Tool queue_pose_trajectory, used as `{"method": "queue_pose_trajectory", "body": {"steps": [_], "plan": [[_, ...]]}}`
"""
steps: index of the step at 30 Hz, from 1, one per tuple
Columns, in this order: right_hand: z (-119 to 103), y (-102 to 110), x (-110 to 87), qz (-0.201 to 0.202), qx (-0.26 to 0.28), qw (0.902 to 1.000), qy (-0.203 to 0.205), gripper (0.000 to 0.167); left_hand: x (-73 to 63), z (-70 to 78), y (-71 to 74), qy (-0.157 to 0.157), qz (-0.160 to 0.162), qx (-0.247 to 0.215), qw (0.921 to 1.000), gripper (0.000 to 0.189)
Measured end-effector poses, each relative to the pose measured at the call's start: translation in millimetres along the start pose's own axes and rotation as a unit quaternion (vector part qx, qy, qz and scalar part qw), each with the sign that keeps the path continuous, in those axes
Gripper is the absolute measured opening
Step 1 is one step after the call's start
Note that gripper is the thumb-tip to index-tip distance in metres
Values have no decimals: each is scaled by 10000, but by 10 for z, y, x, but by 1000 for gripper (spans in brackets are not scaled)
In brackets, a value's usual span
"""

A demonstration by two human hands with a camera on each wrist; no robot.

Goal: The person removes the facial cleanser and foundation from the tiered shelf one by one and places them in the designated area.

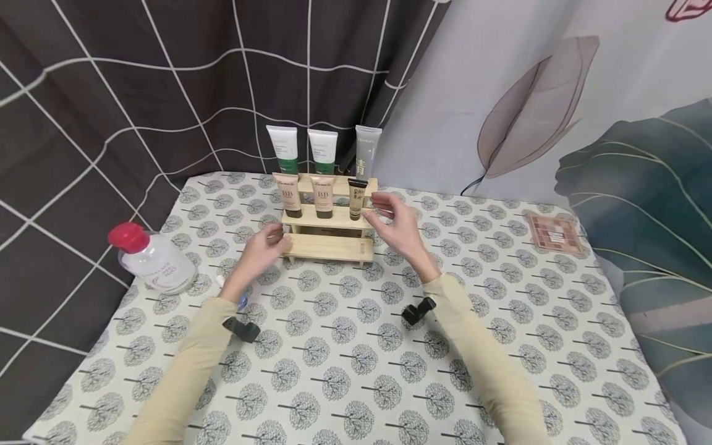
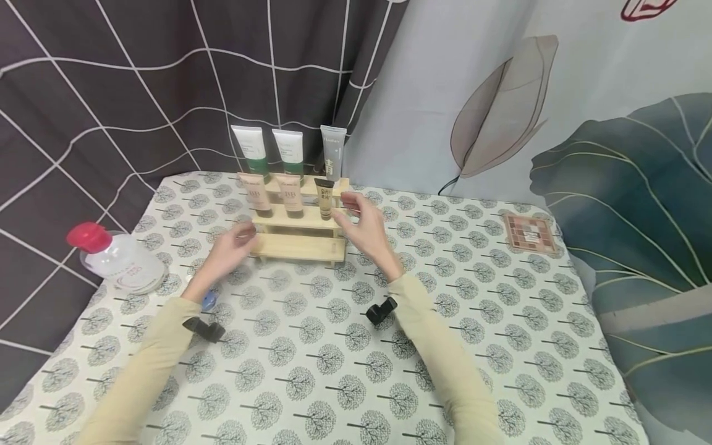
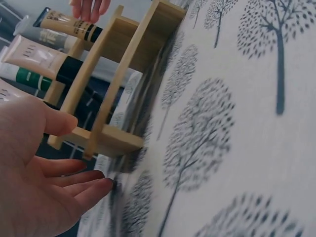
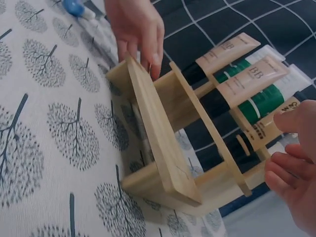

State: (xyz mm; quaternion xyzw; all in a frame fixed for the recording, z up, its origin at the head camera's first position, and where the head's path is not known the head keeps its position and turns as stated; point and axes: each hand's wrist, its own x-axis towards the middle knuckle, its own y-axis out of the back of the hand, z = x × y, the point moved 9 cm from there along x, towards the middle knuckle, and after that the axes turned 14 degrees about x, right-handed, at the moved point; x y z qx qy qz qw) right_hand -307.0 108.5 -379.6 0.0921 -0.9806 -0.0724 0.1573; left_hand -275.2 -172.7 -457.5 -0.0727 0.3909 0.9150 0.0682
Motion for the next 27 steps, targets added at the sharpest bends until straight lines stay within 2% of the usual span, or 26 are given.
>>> {"method": "queue_pose_trajectory", "body": {"steps": [5,8,13,20,27], "plan": [[78,-118,87,70,373,9991,-183,43,32,-36,-77,54,128,-87,9999,63],[110,-160,123,158,211,9994,-224,40,43,-49,-104,56,257,-74,9996,59],[94,-184,151,311,-132,9994,-49,35,51,-72,-152,28,376,-234,9990,55],[56,-60,93,510,-17,9986,-167,33,72,-83,-202,35,396,-678,9969,54],[-1,173,24,732,-117,9972,27,34,53,-114,-200,114,464,-985,9940,51]]}}
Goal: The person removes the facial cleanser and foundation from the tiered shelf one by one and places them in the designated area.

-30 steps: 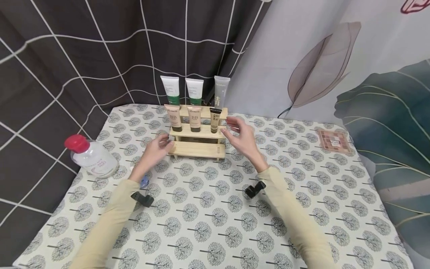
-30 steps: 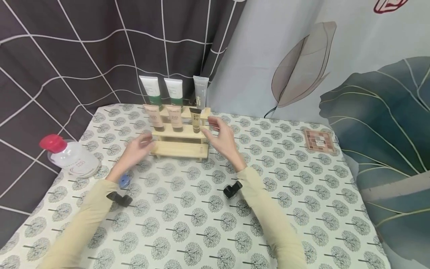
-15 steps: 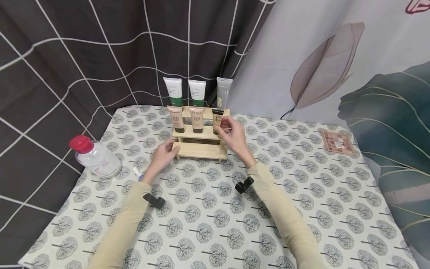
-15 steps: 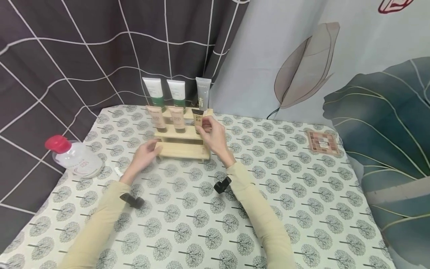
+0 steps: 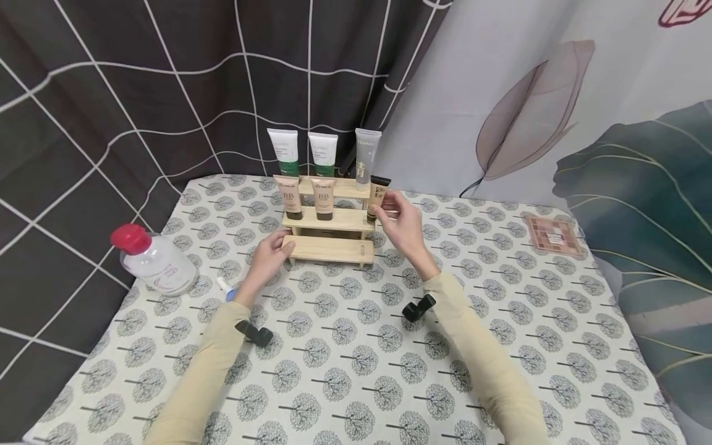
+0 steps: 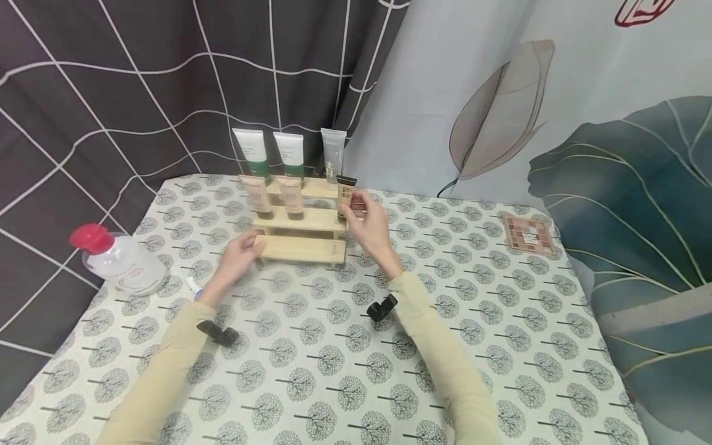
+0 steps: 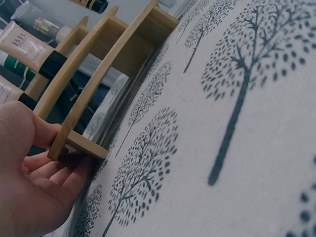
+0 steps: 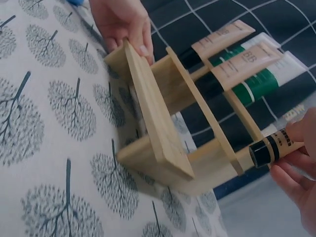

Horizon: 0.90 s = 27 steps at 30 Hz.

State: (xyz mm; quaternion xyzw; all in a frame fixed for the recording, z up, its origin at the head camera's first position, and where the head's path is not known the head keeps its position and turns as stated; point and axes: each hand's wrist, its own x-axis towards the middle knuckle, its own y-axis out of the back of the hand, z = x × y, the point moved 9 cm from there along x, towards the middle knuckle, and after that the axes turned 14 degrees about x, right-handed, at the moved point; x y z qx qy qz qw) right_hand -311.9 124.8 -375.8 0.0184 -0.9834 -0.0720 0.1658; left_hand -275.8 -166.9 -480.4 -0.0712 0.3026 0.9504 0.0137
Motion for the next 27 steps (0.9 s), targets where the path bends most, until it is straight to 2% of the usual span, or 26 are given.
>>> {"method": "queue_pose_trajectory", "body": {"steps": [8,14,20,25,27], "plan": [[118,284,-145,200,-64,9992,-331,33,-8,-40,-15,91,17,-210,9997,49],[288,445,-292,167,-540,9952,-796,33,-7,1,-2,22,-10,-188,9998,50],[529,425,-473,-271,-1008,9833,-1491,37,-8,-12,-4,103,1,-123,9999,50],[723,362,-605,-441,-1101,9702,-2112,31,-6,-11,-16,44,6,-134,9999,50],[769,339,-636,-460,-1221,9664,-2214,29,-6,-9,-21,27,8,-134,9999,50]]}}
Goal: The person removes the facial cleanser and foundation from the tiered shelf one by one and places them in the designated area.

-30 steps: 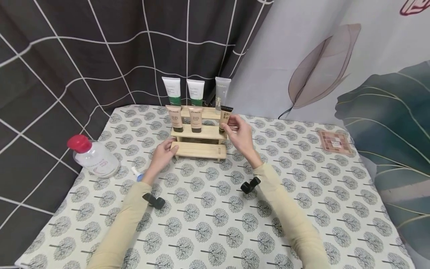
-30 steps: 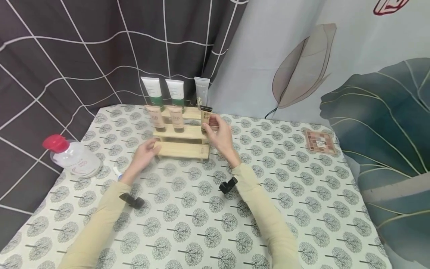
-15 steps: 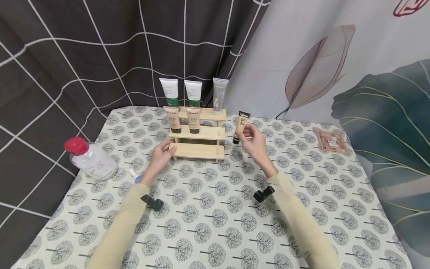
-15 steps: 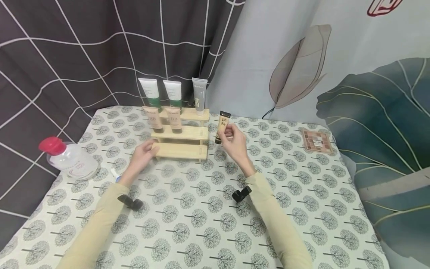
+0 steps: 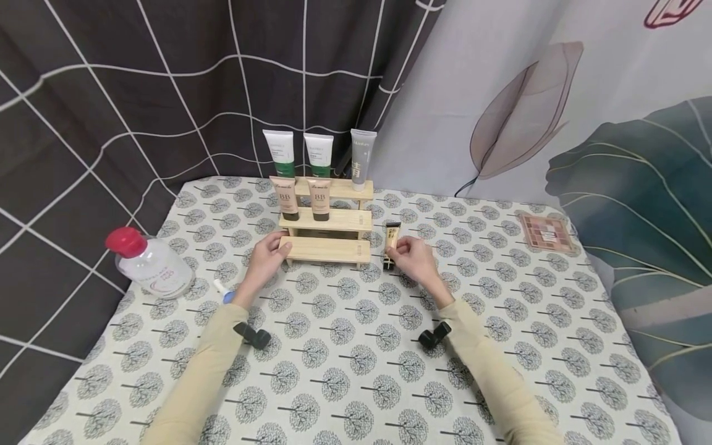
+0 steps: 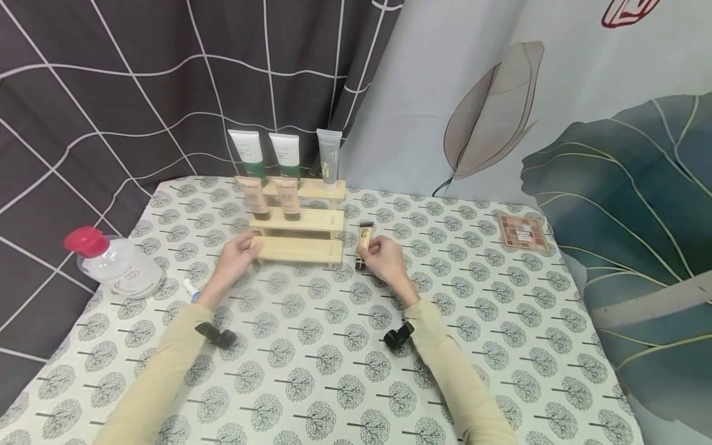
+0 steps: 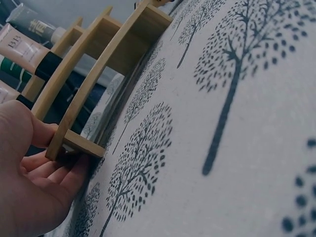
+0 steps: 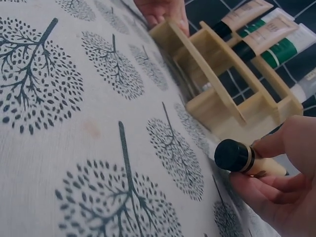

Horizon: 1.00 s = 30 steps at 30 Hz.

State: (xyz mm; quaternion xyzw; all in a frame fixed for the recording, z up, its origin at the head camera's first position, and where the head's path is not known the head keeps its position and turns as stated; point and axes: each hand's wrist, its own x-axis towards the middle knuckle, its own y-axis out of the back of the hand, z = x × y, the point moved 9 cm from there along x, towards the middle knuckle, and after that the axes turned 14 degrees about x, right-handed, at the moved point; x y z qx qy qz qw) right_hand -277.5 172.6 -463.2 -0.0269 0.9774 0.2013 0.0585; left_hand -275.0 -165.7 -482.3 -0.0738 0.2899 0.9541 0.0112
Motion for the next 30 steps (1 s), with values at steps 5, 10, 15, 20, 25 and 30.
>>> {"method": "queue_pose_trajectory", "body": {"steps": [5,10,15,20,25,30], "plan": [[20,-49,33,235,-339,9991,62,31,-5,-4,2,43,23,-56,10000,50],[13,-39,36,454,-366,9983,43,34,-7,16,0,-2,8,-93,10000,50],[-9,-3,27,506,-310,9982,72,34,-7,32,10,-94,21,-81,9999,50],[-186,55,33,529,-295,9974,401,34,-3,42,32,-129,64,-72,9999,49],[-508,36,66,443,-240,9967,635,35,-7,36,32,-105,36,-74,9999,49],[-796,-49,91,291,-56,9946,996,36,-5,17,21,-63,20,-36,10000,50]]}}
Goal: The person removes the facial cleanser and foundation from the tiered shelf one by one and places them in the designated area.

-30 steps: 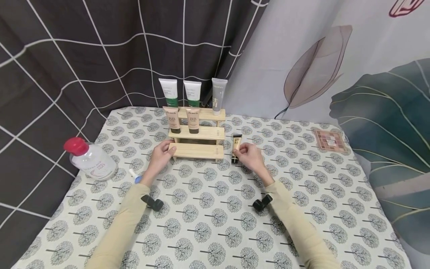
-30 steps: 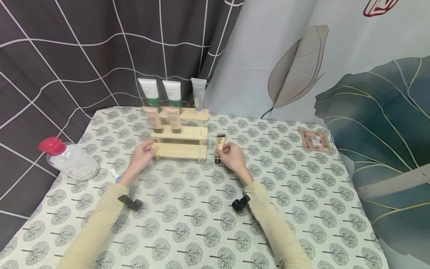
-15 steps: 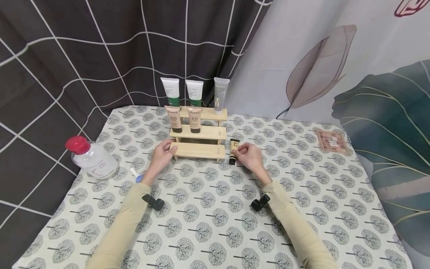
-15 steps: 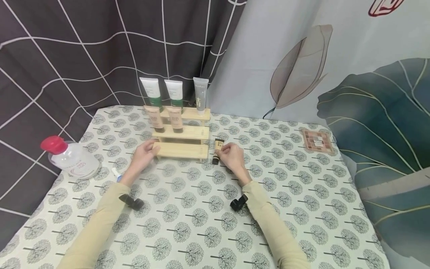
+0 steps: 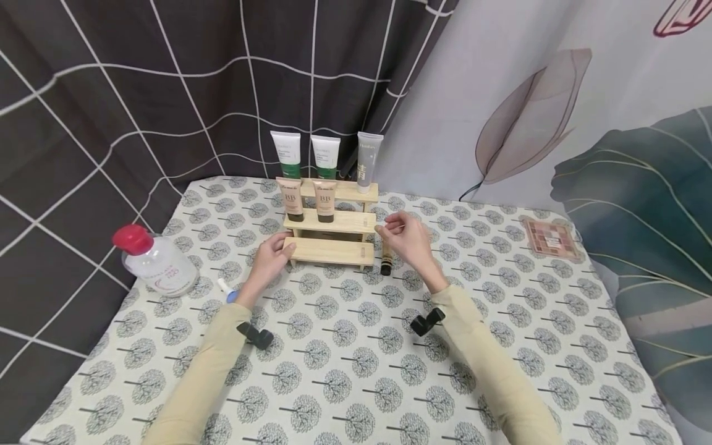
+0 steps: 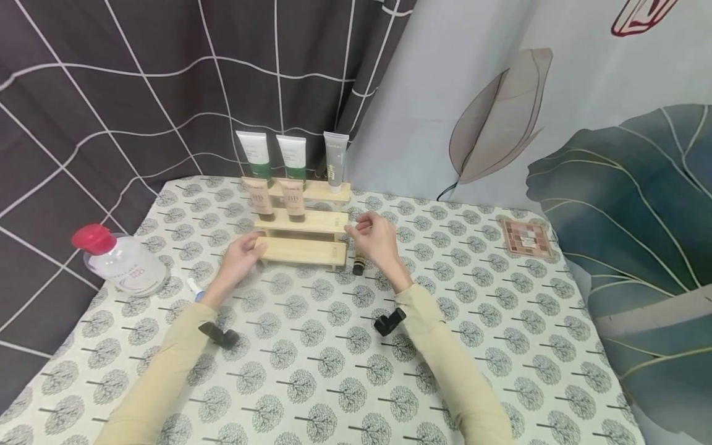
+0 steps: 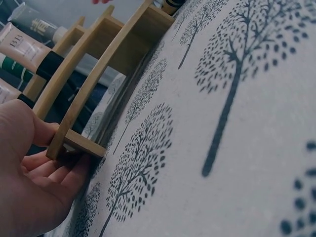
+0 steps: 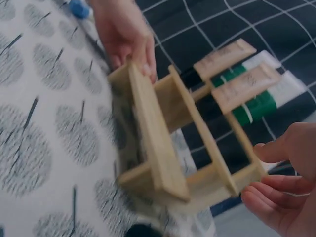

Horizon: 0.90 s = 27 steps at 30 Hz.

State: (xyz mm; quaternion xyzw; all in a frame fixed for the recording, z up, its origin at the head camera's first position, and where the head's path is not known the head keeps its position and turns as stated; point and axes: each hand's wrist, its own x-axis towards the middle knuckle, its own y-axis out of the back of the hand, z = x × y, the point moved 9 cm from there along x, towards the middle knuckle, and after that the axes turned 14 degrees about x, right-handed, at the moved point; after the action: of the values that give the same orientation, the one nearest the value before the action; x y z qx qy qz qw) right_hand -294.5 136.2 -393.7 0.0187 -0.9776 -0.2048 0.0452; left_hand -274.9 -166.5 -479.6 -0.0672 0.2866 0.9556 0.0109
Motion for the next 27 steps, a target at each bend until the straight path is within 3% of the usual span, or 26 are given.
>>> {"method": "queue_pose_trajectory", "body": {"steps": [10,16,27], "plan": [[-472,-369,177,-315,610,9956,646,39,-14,2,-4,37,8,-12,10000,50],[-554,-616,280,-538,1119,9896,728,44,-14,8,-13,79,4,-7,10000,51],[-585,-879,360,-612,1486,9832,865,39,-18,13,-11,24,20,-58,10000,50]]}}
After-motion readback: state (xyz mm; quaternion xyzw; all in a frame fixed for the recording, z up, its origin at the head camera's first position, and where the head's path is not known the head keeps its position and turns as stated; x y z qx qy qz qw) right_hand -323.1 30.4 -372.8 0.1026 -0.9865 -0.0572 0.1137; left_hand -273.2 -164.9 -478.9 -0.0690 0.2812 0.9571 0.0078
